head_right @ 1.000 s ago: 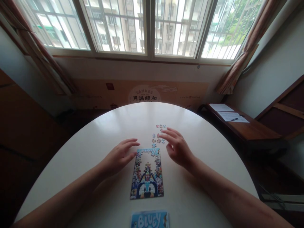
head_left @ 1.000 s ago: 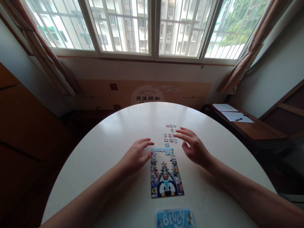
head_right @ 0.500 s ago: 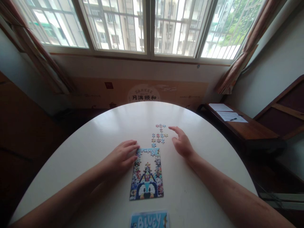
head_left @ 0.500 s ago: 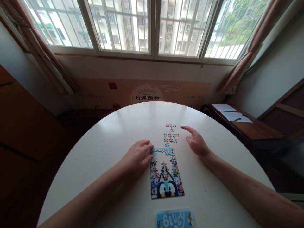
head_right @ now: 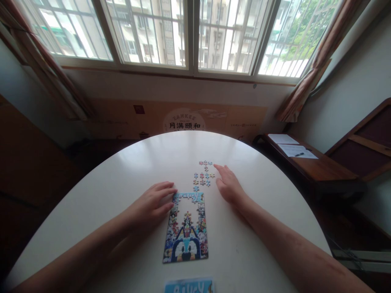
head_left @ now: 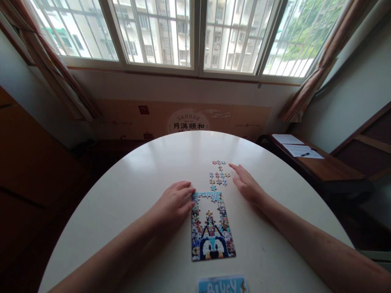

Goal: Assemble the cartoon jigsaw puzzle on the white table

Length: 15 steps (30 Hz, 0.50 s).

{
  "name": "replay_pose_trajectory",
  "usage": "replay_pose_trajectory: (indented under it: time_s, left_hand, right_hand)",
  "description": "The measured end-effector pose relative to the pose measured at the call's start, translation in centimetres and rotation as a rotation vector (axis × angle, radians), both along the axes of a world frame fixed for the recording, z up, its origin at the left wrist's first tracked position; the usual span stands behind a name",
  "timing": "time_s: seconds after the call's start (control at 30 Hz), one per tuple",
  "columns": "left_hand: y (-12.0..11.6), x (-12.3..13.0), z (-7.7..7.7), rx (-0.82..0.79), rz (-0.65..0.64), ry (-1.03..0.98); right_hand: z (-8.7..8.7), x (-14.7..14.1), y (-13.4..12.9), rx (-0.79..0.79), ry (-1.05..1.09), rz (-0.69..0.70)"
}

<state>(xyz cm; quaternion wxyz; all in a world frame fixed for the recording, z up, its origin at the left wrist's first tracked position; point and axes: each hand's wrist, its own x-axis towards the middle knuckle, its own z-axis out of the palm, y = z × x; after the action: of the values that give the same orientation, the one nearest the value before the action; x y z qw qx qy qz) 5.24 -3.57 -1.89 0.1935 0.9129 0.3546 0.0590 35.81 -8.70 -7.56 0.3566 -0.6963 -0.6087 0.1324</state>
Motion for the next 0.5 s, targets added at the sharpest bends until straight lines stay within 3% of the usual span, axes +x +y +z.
replay_pose_trajectory:
  time_s: [0.27,0.5]
  left_hand:
    - [0.1,-0.1,-0.1,-0.007,-0.012,0.002]
    - [0.2,-0.1,-0.3,0.005,-0.021,-0.004]
  right_hand:
    - [-0.1,1.5,0.6,0.002,-0.04,-0.091]
    - [0.5,1.0,-0.1,0.116,-0.068,-0.069]
